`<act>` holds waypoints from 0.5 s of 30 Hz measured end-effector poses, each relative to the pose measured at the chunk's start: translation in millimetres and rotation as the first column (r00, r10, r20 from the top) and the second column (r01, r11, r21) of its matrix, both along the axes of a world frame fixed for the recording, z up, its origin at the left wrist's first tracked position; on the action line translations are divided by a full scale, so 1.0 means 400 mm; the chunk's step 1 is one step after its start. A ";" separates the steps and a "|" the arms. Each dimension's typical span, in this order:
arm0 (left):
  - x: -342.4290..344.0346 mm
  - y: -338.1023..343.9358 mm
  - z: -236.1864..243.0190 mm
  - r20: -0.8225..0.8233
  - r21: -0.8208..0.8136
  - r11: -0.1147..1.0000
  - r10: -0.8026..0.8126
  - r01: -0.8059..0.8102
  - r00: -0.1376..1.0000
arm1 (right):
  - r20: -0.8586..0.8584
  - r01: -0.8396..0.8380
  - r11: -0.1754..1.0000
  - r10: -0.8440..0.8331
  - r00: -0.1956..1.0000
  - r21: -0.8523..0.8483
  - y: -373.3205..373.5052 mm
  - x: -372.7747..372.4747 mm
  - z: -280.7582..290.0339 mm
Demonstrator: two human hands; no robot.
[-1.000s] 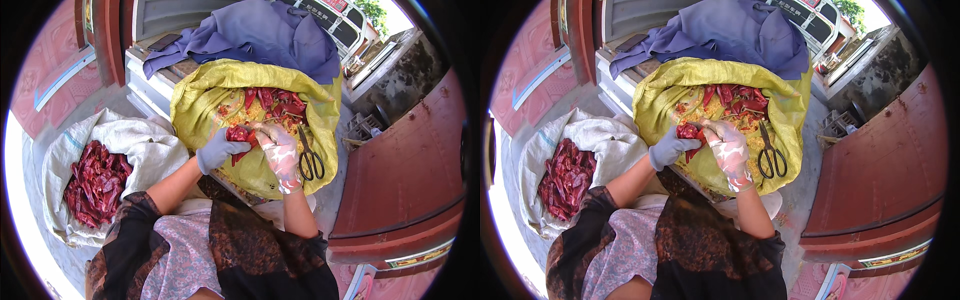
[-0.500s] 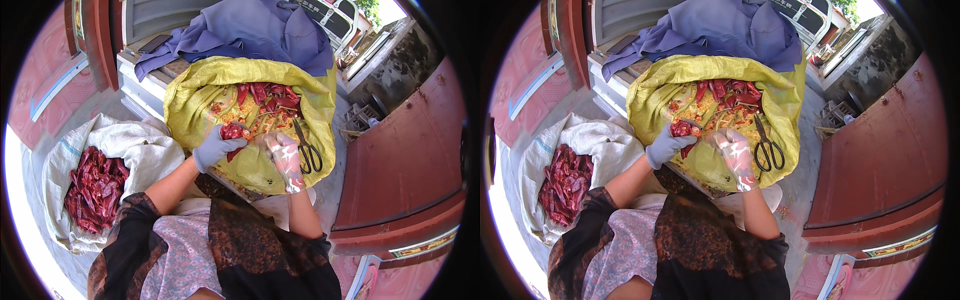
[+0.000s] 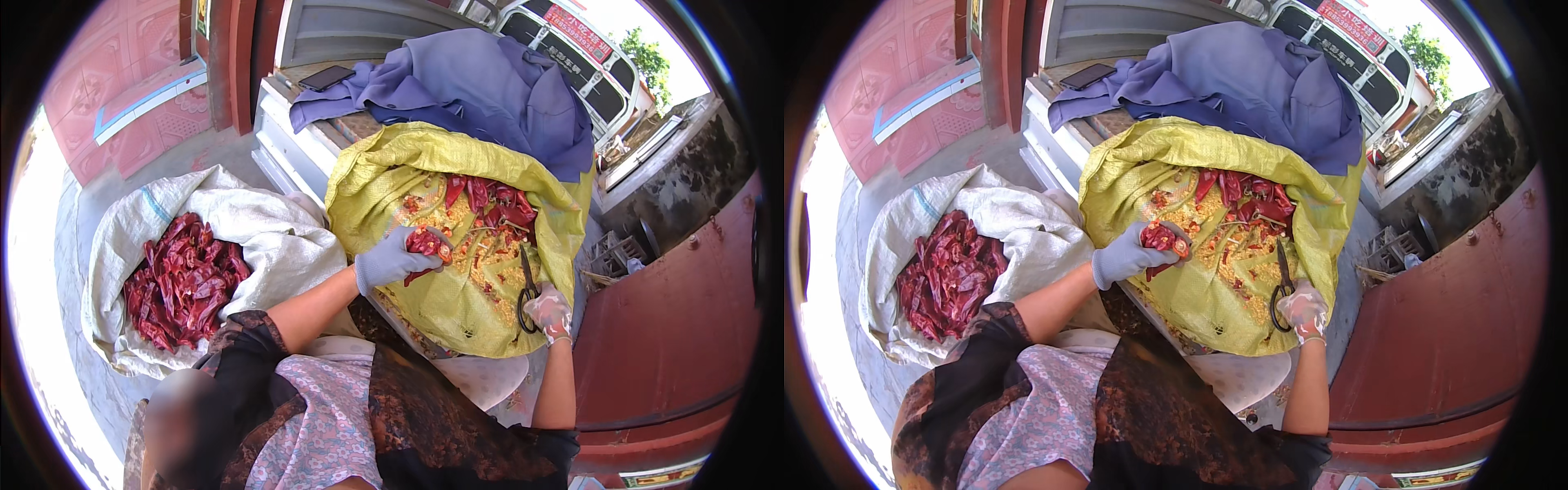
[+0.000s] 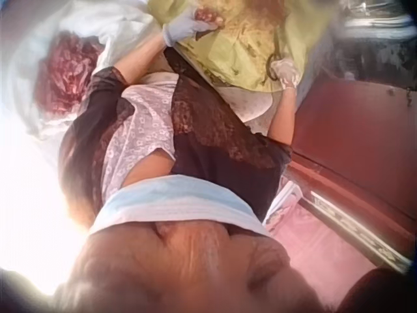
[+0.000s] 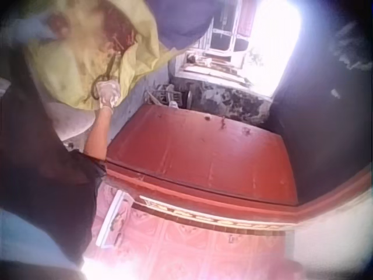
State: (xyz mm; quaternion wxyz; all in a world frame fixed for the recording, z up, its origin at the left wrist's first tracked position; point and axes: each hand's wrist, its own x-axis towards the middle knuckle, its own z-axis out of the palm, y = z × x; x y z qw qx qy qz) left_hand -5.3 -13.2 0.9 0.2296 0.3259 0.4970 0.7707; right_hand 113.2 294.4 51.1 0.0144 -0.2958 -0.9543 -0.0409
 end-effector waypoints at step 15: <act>-0.019 -0.009 -0.020 -0.055 -0.008 0.999 0.044 -0.045 0.997 | -0.096 -0.050 0.799 -0.010 0.995 -0.599 0.053 0.172 0.079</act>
